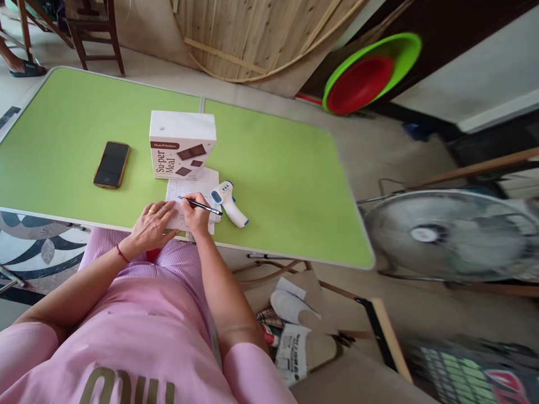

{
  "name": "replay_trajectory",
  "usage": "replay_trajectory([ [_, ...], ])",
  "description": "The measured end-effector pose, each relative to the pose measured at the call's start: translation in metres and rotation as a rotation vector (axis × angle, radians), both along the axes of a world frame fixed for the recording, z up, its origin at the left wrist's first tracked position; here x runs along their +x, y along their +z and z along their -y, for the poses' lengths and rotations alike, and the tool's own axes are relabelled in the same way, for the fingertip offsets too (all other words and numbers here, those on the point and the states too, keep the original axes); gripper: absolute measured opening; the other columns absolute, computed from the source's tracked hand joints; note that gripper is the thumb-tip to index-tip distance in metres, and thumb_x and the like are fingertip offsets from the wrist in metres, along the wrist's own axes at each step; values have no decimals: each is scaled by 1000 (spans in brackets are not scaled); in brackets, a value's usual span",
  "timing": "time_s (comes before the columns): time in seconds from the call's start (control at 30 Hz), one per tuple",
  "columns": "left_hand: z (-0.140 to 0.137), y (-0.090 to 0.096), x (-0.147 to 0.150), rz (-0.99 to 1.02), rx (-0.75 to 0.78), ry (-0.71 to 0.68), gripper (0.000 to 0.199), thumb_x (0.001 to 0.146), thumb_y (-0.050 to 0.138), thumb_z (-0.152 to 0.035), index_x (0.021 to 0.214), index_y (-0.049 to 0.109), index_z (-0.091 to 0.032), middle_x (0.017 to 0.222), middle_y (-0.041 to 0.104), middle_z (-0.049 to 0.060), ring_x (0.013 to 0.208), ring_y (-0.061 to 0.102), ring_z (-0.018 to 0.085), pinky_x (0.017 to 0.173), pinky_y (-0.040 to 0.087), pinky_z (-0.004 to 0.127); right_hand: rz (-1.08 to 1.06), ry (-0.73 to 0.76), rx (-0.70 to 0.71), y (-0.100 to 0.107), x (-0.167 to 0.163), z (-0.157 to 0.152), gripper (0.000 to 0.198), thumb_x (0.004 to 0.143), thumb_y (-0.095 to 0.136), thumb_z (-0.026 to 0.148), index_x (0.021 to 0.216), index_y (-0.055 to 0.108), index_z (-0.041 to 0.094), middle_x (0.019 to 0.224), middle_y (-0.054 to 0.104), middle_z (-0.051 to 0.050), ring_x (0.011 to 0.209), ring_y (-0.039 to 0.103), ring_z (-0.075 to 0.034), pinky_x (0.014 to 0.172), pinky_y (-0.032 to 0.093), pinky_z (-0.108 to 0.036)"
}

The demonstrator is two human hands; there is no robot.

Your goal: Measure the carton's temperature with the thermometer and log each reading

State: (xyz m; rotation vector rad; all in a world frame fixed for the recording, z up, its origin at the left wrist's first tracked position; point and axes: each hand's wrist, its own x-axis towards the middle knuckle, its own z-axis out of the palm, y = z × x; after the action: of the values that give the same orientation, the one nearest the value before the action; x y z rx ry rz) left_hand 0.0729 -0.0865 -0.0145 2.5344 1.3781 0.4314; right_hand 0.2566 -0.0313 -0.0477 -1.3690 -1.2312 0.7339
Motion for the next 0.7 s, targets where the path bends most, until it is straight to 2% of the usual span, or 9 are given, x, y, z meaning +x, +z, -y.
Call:
replay_trajectory([
  [0.27,0,-2,2,1,5,-10,54,107,75,-40,156,71,-16,174,66,23,161,63,42,135,49,61,73,45,-8,-2,6,3,34,86,73,63,81,65,30,79,76,-3,79,70,-24,85,63,-43],
  [0.47,0,3,4,-42,-12,-5,59,110,74,-43,158,70,-10,175,66,25,162,63,43,137,47,59,55,86,-30,-1,3,5,32,88,77,59,84,67,29,84,80,-4,84,74,-26,91,66,-46],
  [0.7,0,4,2,-36,-3,-1,59,110,74,-44,159,70,-12,175,66,23,161,63,42,137,48,59,88,84,-53,-2,3,4,28,89,78,55,86,69,29,85,82,-4,86,75,-26,92,66,-45],
])
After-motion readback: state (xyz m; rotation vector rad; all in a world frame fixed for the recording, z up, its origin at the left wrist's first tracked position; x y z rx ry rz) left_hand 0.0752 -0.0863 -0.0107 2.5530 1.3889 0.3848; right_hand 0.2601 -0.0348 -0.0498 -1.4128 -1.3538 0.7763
